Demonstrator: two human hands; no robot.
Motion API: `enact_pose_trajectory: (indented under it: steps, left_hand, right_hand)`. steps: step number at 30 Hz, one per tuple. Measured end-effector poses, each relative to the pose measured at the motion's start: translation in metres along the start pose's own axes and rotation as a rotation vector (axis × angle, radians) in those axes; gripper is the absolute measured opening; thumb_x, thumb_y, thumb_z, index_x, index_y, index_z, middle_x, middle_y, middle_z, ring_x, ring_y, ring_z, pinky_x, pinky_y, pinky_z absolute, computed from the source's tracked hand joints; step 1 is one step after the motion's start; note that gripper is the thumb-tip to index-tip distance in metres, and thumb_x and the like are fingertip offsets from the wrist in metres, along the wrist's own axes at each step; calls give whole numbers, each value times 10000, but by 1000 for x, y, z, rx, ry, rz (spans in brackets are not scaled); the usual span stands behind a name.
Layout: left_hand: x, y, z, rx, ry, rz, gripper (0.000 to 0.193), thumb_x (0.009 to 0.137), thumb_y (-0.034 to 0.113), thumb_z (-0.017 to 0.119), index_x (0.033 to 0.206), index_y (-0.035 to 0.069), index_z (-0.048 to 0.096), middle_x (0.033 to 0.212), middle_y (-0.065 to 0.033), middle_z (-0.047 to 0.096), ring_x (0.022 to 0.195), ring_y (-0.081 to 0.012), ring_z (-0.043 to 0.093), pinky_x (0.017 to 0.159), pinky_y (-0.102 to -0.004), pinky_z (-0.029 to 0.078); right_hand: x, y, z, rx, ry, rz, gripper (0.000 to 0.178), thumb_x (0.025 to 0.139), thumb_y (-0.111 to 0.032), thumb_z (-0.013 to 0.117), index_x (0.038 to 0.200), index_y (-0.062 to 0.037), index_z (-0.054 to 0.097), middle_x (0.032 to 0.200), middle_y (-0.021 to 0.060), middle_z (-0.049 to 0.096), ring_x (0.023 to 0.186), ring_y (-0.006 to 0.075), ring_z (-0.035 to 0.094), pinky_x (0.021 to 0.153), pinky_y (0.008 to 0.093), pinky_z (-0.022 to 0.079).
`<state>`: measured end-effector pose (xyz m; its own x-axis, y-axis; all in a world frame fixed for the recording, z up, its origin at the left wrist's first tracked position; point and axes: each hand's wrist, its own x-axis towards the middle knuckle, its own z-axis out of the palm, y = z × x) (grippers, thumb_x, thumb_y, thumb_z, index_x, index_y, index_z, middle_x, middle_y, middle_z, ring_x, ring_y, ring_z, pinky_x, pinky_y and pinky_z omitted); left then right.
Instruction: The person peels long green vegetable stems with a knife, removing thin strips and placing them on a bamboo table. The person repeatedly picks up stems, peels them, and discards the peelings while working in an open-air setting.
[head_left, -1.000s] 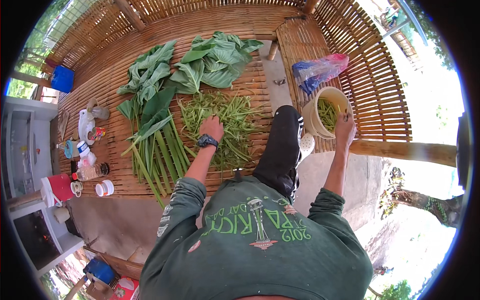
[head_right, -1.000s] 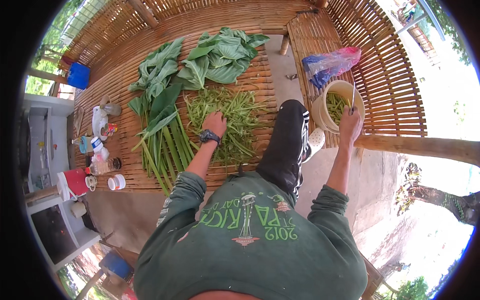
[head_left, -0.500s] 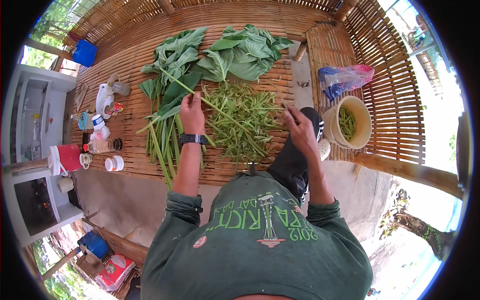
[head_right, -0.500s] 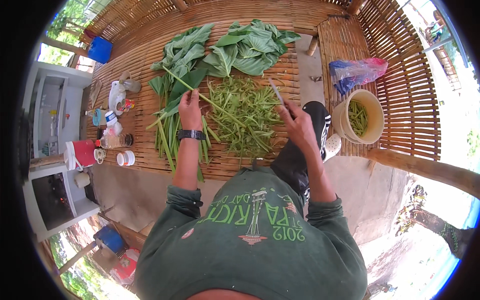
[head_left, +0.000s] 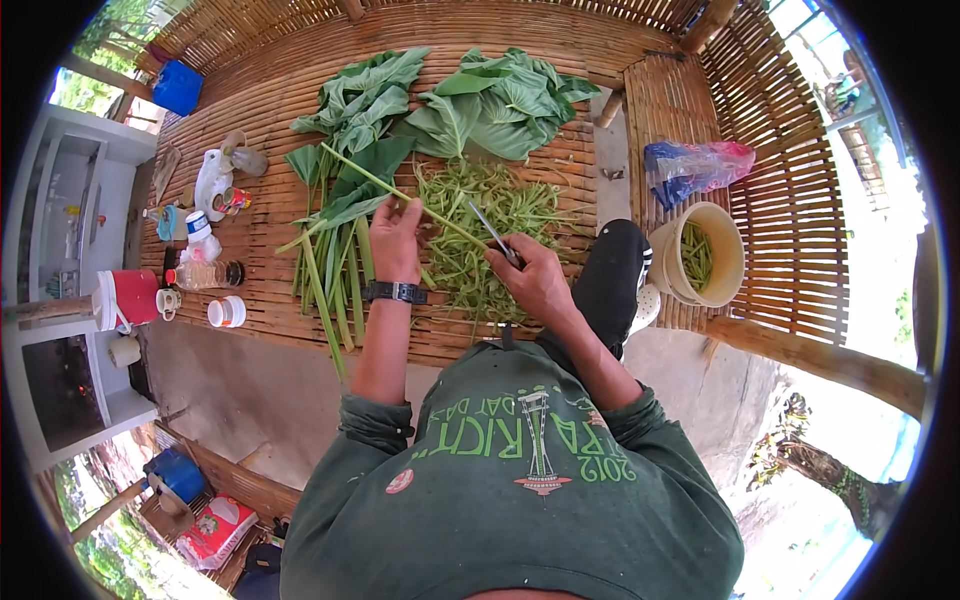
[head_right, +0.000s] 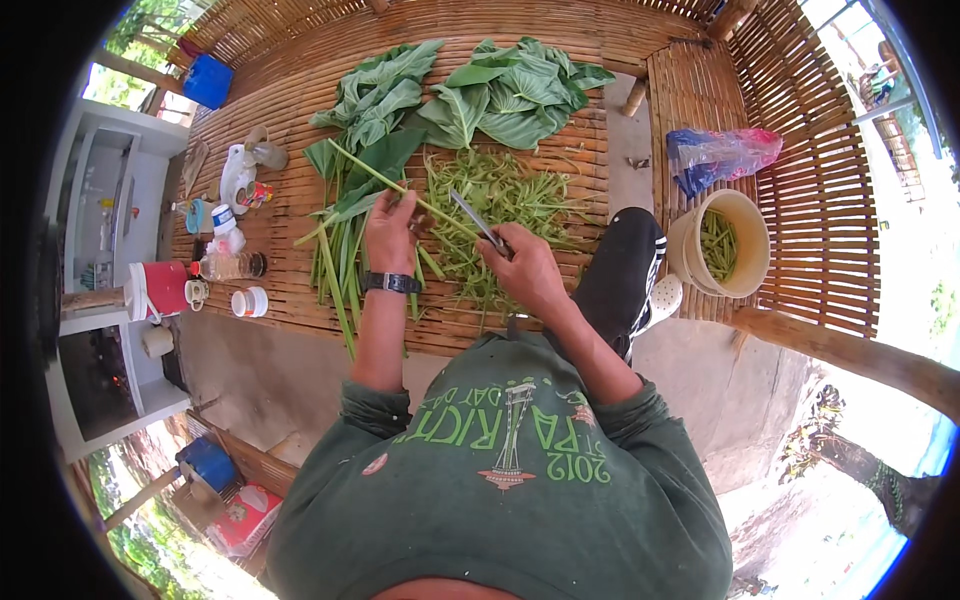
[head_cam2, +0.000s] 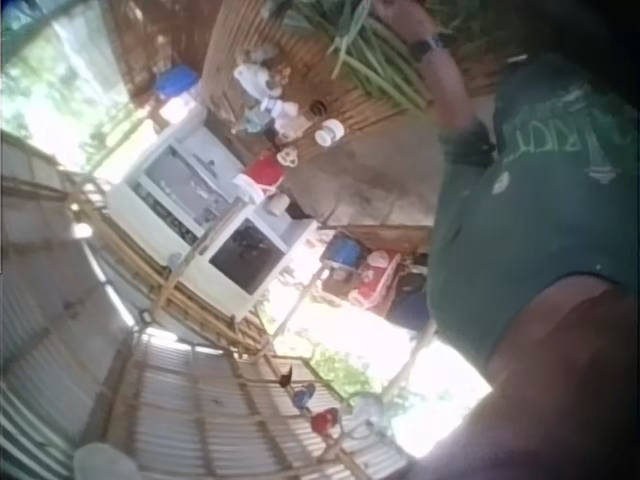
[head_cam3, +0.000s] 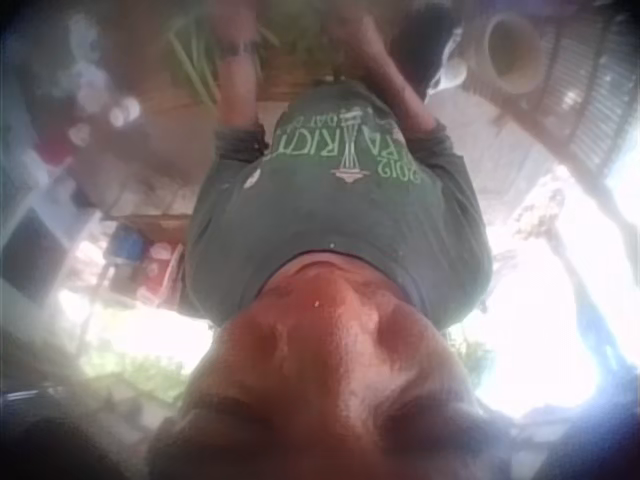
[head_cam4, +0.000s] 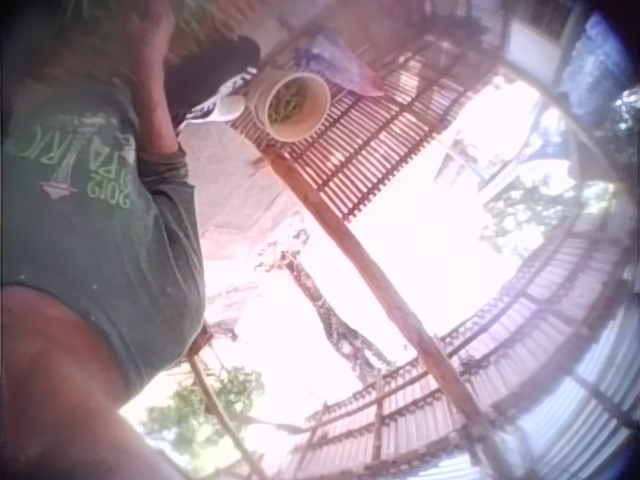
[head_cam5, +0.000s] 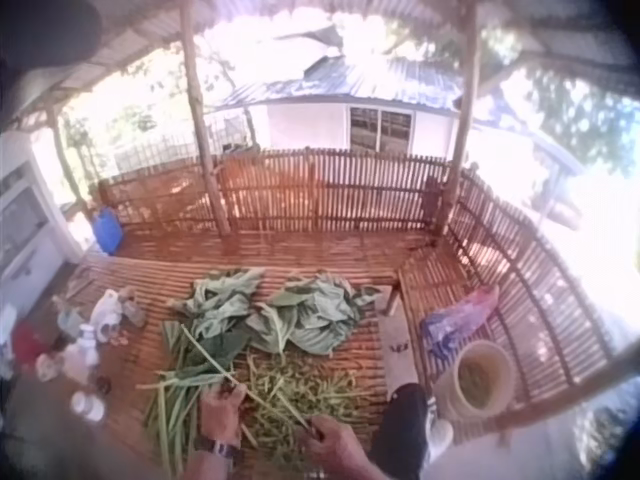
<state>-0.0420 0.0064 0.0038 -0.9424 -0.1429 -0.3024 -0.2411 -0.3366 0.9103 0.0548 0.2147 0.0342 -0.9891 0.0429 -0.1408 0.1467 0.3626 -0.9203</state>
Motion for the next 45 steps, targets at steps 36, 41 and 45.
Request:
enact_pose_trajectory:
  steps: [36, 41, 45]
  left_hand:
    - [-31, -22, -16, -335, -156, -283, 310, 1070, 93, 630, 1354, -31, 624, 971, -101, 723, 861, -220, 723, 763, -351, 617]
    - [-36, -16, -9, -258, -201, -285, 328, 1059, 93, 647, 1371, -6, 621, 986, -101, 725, 859, -210, 716, 744, -331, 613]
    - [-39, -21, -13, -95, -212, -205, 291, 1046, 85, 662, 1332, 29, 677, 1028, -93, 728, 879, -191, 716, 749, -312, 616]
  right_hand:
    - [-32, -10, 12, -81, -147, -266, 492, 1070, -288, 621, 1537, -145, 569, 1205, 222, 744, 962, 377, 747, 837, 426, 585]
    - [-29, -2, 14, 156, -251, -141, 481, 1095, -294, 604, 1534, -101, 580, 985, 106, 730, 826, 201, 675, 790, 330, 545]
    - [-28, -2, 13, 519, -392, 168, 463, 1118, -313, 576, 1528, -97, 593, 802, -16, 544, 725, 88, 474, 656, 267, 437]
